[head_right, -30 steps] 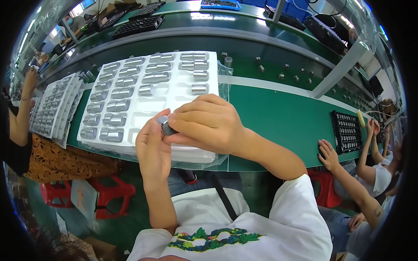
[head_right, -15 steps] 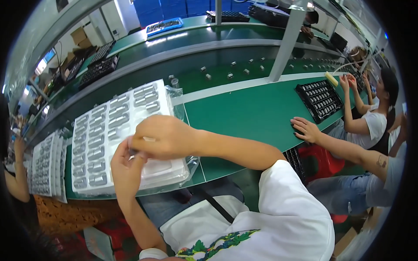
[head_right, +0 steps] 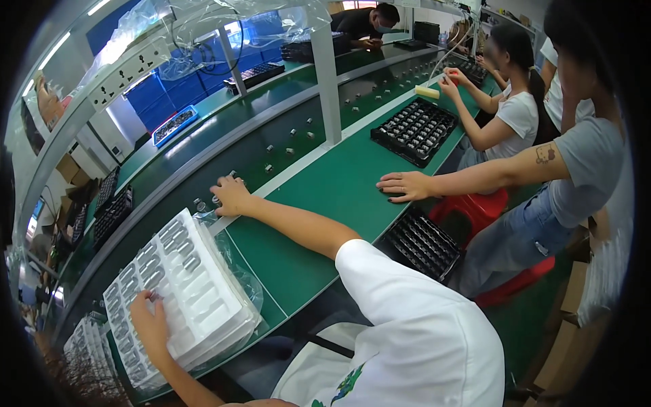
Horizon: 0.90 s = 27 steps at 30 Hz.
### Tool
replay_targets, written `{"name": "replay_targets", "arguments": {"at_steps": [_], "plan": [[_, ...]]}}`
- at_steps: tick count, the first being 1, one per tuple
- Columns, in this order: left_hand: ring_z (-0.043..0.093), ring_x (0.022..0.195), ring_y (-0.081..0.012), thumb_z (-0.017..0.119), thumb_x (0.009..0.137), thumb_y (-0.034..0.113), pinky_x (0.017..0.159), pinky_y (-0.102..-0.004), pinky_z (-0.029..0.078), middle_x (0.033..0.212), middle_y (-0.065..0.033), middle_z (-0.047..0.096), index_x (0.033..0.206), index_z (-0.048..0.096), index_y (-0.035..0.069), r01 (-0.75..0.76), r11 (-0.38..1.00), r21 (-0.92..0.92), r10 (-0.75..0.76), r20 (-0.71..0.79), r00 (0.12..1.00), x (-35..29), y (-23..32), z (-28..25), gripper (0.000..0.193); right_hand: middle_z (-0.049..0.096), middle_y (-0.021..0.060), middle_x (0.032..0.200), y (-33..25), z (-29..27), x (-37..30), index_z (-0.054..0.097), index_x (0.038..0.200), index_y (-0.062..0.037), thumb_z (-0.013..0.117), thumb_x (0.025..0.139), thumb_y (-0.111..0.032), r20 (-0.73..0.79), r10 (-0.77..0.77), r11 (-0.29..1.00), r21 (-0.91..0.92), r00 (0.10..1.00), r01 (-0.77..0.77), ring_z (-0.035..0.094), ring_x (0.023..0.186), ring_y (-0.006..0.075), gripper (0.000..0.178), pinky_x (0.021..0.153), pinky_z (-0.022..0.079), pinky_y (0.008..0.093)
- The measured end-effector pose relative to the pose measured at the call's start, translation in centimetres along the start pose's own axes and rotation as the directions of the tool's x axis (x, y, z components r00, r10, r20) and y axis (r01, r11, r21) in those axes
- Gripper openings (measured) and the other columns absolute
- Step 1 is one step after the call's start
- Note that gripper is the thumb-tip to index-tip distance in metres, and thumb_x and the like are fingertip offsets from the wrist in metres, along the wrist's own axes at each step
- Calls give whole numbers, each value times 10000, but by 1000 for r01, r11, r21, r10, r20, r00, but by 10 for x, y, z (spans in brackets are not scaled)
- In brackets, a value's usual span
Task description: The person assembles small metal components into a plastic tray by hand, taking them from a cardboard box and placing them into the tray.
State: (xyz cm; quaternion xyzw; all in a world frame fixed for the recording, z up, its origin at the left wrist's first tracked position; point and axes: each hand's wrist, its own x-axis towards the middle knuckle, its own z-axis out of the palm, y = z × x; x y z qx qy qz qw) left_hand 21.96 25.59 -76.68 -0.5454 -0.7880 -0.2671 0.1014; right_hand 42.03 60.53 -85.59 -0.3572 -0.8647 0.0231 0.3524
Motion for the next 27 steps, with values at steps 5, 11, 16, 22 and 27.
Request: {"name": "replay_targets", "arguments": {"at_steps": [5,11,16,22,27], "plan": [[566,1078,-332,666,831,82,974,-410,410,1089,-168,628,1177,622,13,-13,991,-134,17,31,999,15,13,-5,355,448,245,1312,26,7,0,611,1192,-29,650,796,-181,-201,138,989,-23,970,-146,417,1266,396,426,933,446,527],[576,1031,-316,687,818,88,923,-403,428,1058,-156,614,1206,599,9,-199,980,-15,199,16,980,20,-5,-3,405,576,212,1012,41,14,-4,614,1110,8,615,854,-35,-144,152,983,127,978,-134,539,987,381,260,885,467,450],[590,1044,-275,681,829,24,911,-368,454,1167,-127,614,1219,590,-4,39,984,-176,-27,66,997,7,20,-9,401,583,203,1016,43,14,-10,622,1105,-20,642,846,-53,-19,205,978,49,979,-204,548,981,380,262,874,470,460],[600,1021,-196,618,943,45,830,-280,496,1229,-112,587,1365,510,-34,200,361,-911,-366,59,929,-42,60,-6,442,687,142,935,18,3,5,642,1102,-31,763,762,-100,-109,344,649,745,933,-152,672,833,232,367,765,541,339],[608,959,-215,639,921,41,845,-304,509,1157,-148,594,1453,395,-22,77,-187,-979,-325,136,936,-64,103,1,588,690,66,1046,11,-75,36,664,1171,-10,710,919,-142,34,264,157,985,964,-77,665,930,161,288,842,546,311]]}}
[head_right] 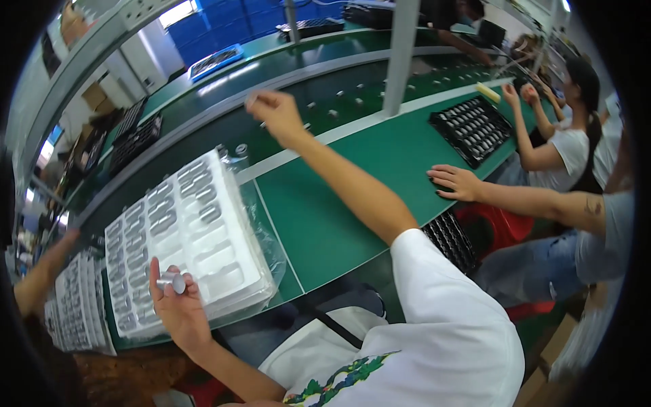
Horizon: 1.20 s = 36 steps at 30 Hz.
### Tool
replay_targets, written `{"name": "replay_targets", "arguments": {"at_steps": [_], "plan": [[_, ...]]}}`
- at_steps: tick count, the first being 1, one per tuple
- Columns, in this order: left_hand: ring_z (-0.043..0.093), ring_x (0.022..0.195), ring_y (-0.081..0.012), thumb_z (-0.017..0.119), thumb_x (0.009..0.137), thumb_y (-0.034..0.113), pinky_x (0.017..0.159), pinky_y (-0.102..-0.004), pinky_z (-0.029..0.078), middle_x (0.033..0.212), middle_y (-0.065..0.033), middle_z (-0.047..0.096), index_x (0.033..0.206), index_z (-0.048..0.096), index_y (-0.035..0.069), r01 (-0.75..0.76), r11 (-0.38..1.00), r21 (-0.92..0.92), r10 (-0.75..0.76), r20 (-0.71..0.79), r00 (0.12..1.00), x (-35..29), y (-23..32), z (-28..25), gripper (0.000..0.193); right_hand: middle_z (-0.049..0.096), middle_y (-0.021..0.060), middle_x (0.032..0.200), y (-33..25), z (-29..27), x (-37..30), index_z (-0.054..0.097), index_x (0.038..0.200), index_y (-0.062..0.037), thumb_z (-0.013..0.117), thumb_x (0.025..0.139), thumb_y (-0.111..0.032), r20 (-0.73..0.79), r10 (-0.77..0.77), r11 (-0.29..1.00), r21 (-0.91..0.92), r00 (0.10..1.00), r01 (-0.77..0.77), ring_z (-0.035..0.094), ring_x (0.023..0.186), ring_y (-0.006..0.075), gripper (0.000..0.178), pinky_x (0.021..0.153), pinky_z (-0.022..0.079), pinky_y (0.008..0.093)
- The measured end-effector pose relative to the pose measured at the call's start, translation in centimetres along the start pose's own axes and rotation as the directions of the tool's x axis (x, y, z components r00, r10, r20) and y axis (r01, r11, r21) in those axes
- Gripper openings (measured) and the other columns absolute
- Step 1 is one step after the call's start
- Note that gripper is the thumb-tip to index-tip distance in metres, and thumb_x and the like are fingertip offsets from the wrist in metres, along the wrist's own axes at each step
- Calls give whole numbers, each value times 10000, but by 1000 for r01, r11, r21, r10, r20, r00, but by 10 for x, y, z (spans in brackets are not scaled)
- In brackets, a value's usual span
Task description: The person assembles small metal components into a plastic tray by hand, taking them from a cardboard box and placing them into the tray.
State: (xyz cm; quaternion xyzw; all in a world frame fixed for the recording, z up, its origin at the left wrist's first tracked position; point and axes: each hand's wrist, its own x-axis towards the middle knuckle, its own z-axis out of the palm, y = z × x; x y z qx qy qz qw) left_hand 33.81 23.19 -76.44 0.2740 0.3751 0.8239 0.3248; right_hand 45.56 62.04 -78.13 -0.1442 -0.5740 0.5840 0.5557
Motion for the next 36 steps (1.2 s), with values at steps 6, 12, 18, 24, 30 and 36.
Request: {"name": "replay_targets", "arguments": {"at_steps": [6,12,18,24,30,36], "plan": [[584,1058,-222,655,948,150,901,-326,482,1154,-160,599,1423,393,-41,91,984,-154,-92,-3,996,-12,-7,10,574,680,130,1127,-95,45,-22,559,1320,19,646,959,-110,246,-99,937,350,964,7,645,1069,206,393,949,527,342],[581,982,-199,566,1013,173,837,-317,481,1092,-159,621,1422,398,-42,196,945,-261,-190,47,981,-9,-17,22,491,676,161,1147,-133,78,-90,677,1144,28,806,756,14,618,-86,996,29,782,86,672,991,189,410,834,571,288],[612,834,-199,540,1031,177,724,-313,498,1050,-152,645,1306,518,-53,214,959,-187,-209,45,977,-17,-18,10,359,710,145,1036,-127,106,-115,741,1028,-3,858,686,17,823,-118,969,-27,556,245,698,912,217,362,771,564,287],[612,769,-181,540,1034,180,663,-315,502,960,-131,661,1201,603,-69,258,958,-122,-249,89,964,-17,-15,9,306,731,126,988,-123,109,-120,756,972,-17,871,686,-35,894,-130,962,8,429,274,719,866,243,310,751,558,297],[608,720,-128,596,1010,176,629,-262,501,889,-95,664,1116,653,-66,276,956,101,-290,178,940,-15,-8,-6,270,740,114,962,-127,109,-121,758,953,-13,881,682,-54,926,102,980,-155,364,121,719,861,226,300,743,555,288],[594,712,-102,608,1006,191,633,-244,499,864,-65,655,1092,670,-58,291,950,109,-304,123,945,-16,-7,-3,271,736,114,953,-128,115,-133,754,955,-16,876,693,-82,904,61,951,-181,423,251,715,845,238,297,718,555,289]]}}
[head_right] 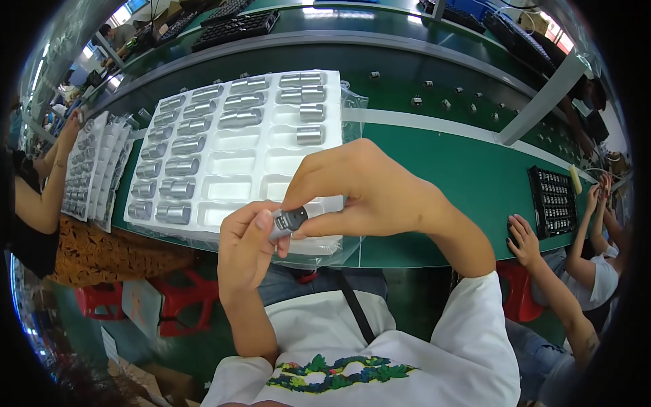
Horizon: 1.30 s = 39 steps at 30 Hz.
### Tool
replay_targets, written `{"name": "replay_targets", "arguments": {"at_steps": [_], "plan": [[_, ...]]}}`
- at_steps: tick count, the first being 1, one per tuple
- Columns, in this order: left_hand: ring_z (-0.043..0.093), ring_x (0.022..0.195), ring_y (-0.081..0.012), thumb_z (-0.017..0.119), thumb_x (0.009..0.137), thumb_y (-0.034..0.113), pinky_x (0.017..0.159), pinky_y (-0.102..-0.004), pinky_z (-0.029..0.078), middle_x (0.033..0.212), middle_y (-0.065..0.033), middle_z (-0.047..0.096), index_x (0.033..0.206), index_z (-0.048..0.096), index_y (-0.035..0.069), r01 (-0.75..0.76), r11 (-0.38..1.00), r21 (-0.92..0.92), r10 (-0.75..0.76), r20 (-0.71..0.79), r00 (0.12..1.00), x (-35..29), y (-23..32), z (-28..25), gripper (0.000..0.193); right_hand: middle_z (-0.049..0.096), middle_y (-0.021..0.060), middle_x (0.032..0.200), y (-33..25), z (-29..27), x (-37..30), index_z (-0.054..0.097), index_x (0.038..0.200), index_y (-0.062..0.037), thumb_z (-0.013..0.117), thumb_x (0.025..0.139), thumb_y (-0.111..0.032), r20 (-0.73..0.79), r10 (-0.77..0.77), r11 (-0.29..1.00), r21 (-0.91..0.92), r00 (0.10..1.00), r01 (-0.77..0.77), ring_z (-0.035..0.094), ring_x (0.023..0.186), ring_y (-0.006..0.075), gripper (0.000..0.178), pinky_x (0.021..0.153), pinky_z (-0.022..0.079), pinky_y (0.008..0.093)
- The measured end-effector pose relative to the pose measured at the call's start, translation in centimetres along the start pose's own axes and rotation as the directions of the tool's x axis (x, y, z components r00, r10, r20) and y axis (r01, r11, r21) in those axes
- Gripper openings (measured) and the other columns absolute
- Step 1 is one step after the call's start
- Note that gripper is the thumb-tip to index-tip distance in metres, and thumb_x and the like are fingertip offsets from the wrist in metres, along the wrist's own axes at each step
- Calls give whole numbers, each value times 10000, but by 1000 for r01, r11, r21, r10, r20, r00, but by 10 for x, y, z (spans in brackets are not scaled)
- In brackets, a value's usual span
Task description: The person assembles small metal components into a plastic tray by hand, taking them from a cardboard box and placing them into the tray.
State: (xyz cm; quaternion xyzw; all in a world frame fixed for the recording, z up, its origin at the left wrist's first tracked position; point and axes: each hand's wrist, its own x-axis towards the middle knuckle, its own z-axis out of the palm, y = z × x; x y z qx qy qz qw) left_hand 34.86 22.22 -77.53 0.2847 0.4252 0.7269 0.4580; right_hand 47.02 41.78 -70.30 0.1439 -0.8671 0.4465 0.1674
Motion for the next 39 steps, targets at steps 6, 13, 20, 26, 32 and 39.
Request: {"name": "replay_targets", "arguments": {"at_steps": [6,13,20,26,32,39], "plan": [[583,778,-71,720,931,144,672,-230,497,931,-44,629,1325,498,-31,-97,989,115,108,-92,990,-4,-2,29,485,709,102,953,-3,14,-3,731,1034,-19,853,731,-121,-54,-159,953,-269,986,139,708,824,244,342,665,557,293],[617,855,-96,661,915,23,710,-213,511,973,-61,631,1203,547,-52,-38,979,202,62,-114,992,-5,2,19,319,662,128,995,-5,35,-2,675,1143,16,757,815,-151,-6,-341,832,-468,940,299,690,841,289,376,678,567,338],[611,906,-153,664,934,109,683,-276,524,1143,-155,614,1329,499,-38,-88,840,536,141,-58,988,16,30,40,453,661,129,959,19,22,0,670,1003,3,810,722,-58,-273,-489,792,-538,829,290,676,822,291,320,717,567,351],[604,1011,-330,627,915,97,806,-387,524,1265,-183,572,1255,603,-6,-418,-282,864,364,499,786,89,32,23,356,677,207,958,153,-69,11,617,1138,13,722,758,-135,-848,-5,823,-304,530,-480,675,901,359,421,809,546,418],[595,985,-399,625,893,88,887,-451,483,1061,-193,602,1159,619,-18,-242,-166,956,91,259,961,114,20,25,287,651,198,1020,241,-61,-27,642,1033,-13,736,738,-177,-739,223,565,-433,635,-702,624,995,379,350,884,510,452],[611,983,-382,665,873,107,874,-433,486,1068,-189,636,1126,623,-18,-324,21,946,156,317,936,117,26,27,285,583,237,1154,247,-87,-72,627,1154,-19,729,783,-208,-853,-55,568,-454,519,-687,575,1090,401,429,921,479,497]]}}
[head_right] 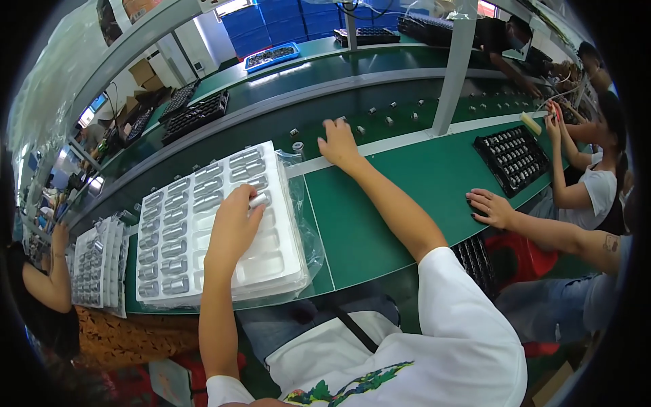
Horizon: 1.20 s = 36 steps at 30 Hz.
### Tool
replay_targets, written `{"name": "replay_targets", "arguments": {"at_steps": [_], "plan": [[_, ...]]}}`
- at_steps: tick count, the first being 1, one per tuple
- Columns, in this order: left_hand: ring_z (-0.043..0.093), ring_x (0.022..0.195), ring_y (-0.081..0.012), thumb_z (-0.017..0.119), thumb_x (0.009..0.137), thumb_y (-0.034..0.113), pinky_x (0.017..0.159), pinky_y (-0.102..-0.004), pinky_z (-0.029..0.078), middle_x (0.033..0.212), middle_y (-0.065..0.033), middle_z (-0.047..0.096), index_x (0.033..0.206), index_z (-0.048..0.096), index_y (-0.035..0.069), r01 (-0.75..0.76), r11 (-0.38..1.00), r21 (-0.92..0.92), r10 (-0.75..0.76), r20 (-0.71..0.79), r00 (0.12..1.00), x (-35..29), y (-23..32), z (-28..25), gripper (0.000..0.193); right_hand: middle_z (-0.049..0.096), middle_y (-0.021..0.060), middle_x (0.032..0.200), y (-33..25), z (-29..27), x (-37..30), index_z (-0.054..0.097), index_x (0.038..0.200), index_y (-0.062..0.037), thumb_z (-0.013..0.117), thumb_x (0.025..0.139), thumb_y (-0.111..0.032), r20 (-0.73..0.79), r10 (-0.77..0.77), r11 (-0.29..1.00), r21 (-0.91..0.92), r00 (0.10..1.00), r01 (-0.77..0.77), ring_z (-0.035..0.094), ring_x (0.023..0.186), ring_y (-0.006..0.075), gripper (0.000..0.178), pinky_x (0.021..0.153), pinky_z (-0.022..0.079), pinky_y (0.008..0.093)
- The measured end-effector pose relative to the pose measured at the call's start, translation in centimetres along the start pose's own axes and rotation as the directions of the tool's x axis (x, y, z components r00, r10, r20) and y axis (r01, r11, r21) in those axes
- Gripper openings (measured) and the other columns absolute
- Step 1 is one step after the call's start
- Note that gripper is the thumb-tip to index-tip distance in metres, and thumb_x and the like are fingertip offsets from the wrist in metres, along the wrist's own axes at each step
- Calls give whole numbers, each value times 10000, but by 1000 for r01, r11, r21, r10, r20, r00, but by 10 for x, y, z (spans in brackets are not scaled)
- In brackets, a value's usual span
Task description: The person assembles small metal components into a plastic tray by hand, taking them from a cardboard box and placing them into the tray.
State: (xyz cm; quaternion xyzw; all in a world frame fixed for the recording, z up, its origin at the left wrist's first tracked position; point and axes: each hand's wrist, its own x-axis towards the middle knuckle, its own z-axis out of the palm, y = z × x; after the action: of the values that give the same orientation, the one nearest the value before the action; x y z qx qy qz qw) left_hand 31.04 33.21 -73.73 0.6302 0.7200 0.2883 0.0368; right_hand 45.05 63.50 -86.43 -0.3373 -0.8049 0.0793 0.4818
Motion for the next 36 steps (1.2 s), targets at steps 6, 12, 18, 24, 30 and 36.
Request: {"name": "replay_targets", "arguments": {"at_steps": [6,12,18,24,30,36], "plan": [[651,993,-285,711,851,74,850,-380,518,1070,-154,654,1157,595,-17,-18,995,-98,-2,-197,980,-25,22,-17,339,671,218,1039,23,-9,-5,596,1206,-36,796,750,-155,301,224,960,97,927,-263,684,919,336,511,806,548,404],[650,1007,-219,705,867,-19,821,-322,557,1102,-134,634,1204,575,-49,10,413,-911,-480,-208,852,-90,28,2,363,700,108,1106,-30,-27,6,586,1210,34,730,894,-120,450,283,305,795,847,-524,687,978,208,380,834,550,307],[649,1057,-233,594,958,1,923,-347,547,1159,-157,643,1313,547,-51,-157,-85,-984,-527,-90,845,-102,11,13,363,624,142,1238,-102,-64,6,548,1288,49,472,1048,-221,678,-96,-288,682,729,-673,629,970,174,369,898,536,290],[632,1005,-217,583,998,121,892,-321,536,1169,-127,633,1361,497,-18,-229,-137,-964,-524,-125,842,-106,18,14,398,619,177,1159,-175,-100,-13,526,1309,49,434,1057,-204,792,-220,-302,500,570,-812,627,869,153,368,788,565,244],[647,1055,-232,581,965,27,958,-342,529,1187,-150,636,1327,519,-14,-181,-134,-974,-469,-99,878,-105,17,21,370,649,118,1083,-205,-123,-40,558,1240,13,585,994,-158,862,-240,-154,421,448,-894,616,754,113,301,738,553,242],[619,1147,-240,682,845,-90,1018,-372,496,1241,-204,632,1254,595,-35,-231,-185,-955,-447,-127,885,-103,17,22,422,676,146,1174,-225,-140,-58,586,1270,41,723,819,106,742,-188,220,670,644,-709,654,884,112,475,771,522,236]]}}
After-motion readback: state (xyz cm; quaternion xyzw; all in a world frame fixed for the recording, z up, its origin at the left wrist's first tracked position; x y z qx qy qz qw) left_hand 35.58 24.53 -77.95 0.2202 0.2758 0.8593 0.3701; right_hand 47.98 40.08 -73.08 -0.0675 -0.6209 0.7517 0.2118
